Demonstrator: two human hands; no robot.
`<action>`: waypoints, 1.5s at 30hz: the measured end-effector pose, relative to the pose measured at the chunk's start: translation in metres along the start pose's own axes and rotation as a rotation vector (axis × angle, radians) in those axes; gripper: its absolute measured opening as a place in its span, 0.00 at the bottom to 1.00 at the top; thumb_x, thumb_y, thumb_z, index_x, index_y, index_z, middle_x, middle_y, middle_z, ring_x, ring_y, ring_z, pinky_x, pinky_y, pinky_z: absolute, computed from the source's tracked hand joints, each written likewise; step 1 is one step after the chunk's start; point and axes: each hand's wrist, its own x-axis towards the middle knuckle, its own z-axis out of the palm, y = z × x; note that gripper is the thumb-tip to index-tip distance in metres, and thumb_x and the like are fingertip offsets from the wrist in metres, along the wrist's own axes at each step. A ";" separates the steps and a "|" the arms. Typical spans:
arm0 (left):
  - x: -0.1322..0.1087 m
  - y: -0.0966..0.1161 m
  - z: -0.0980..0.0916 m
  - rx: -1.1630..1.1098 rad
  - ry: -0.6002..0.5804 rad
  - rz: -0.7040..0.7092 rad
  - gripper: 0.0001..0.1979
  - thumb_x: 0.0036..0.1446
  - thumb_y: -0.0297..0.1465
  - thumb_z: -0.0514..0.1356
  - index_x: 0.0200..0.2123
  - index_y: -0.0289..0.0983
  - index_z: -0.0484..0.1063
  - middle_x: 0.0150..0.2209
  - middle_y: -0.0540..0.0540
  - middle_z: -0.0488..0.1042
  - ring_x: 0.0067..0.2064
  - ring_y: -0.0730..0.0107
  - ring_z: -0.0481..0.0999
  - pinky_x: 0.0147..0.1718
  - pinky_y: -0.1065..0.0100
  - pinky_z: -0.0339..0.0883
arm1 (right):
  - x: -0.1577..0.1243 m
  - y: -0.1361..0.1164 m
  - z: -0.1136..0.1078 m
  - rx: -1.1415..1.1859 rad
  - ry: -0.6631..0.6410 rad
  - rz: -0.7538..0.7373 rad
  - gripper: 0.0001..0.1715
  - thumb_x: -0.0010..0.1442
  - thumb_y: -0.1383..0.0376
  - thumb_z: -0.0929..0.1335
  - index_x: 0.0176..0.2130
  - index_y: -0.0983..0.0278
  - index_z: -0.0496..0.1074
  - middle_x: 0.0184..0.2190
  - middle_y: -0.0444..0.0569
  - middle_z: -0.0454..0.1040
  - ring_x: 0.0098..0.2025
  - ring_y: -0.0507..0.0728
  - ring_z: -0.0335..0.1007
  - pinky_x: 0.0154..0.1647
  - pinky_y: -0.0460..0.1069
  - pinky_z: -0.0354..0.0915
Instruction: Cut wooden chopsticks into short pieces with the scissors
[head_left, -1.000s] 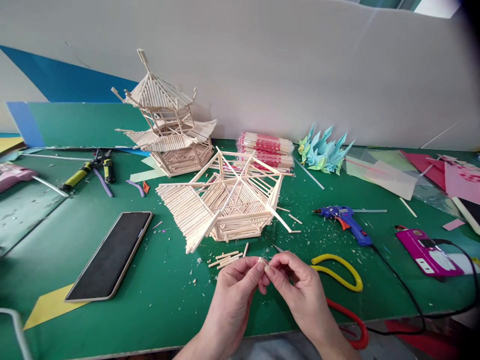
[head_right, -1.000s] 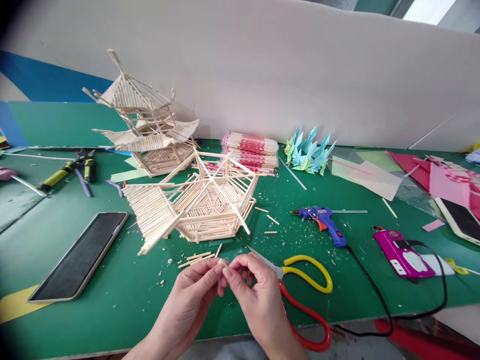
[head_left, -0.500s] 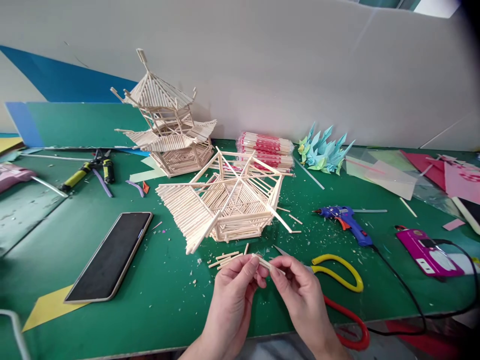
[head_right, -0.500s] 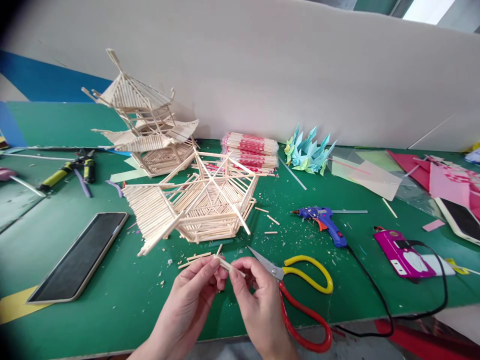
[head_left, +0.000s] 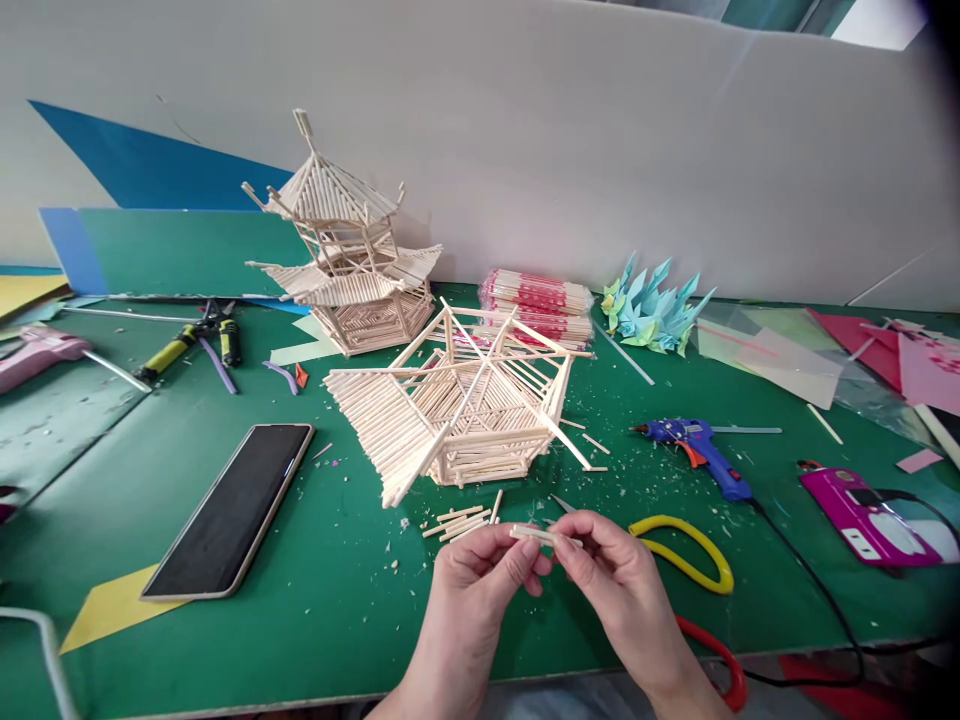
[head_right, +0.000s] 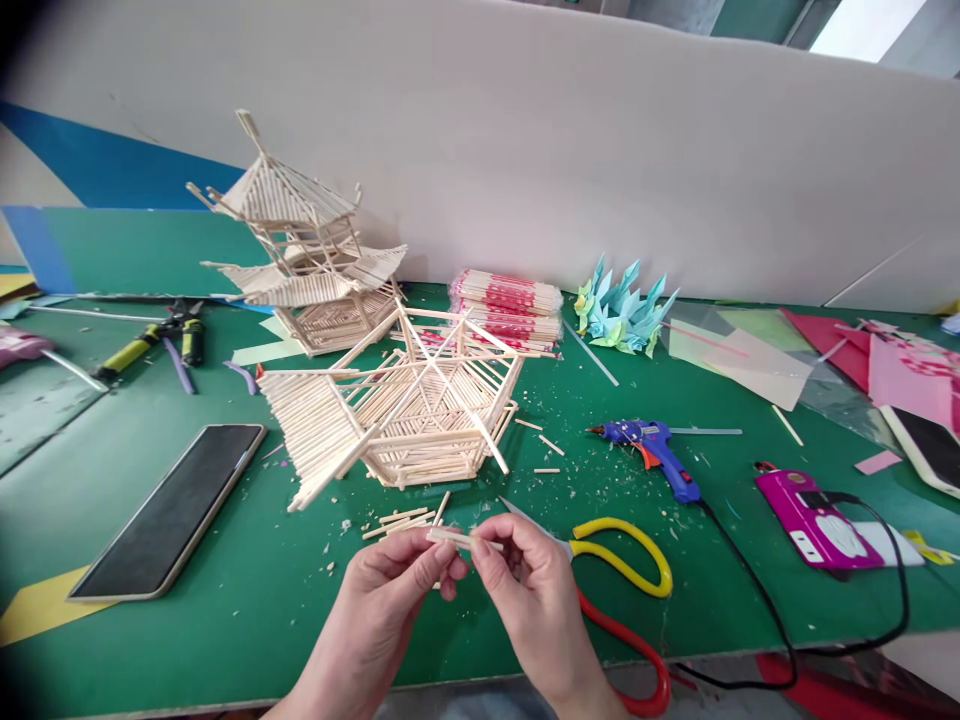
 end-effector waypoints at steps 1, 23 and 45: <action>0.000 0.000 0.000 -0.003 -0.001 0.002 0.06 0.49 0.30 0.62 0.25 0.34 0.76 0.23 0.48 0.74 0.26 0.73 0.67 0.29 0.72 0.61 | 0.000 0.000 0.000 -0.011 -0.001 0.004 0.11 0.57 0.58 0.65 0.30 0.64 0.69 0.24 0.43 0.67 0.25 0.51 0.60 0.25 0.45 0.58; 0.001 0.007 -0.002 0.102 -0.019 -0.035 0.07 0.47 0.32 0.63 0.27 0.33 0.74 0.22 0.48 0.72 0.25 0.74 0.67 0.26 0.74 0.61 | -0.001 -0.004 -0.006 -0.096 -0.088 0.013 0.11 0.59 0.59 0.63 0.31 0.63 0.69 0.25 0.44 0.69 0.27 0.52 0.62 0.26 0.45 0.59; 0.005 0.007 -0.011 -0.062 -0.176 -0.229 0.09 0.49 0.33 0.62 0.23 0.32 0.73 0.17 0.49 0.70 0.18 0.81 0.62 0.18 0.78 0.52 | 0.009 -0.010 -0.020 0.000 -0.246 -0.012 0.11 0.59 0.61 0.63 0.42 0.59 0.71 0.36 0.45 0.68 0.34 0.51 0.63 0.34 0.46 0.61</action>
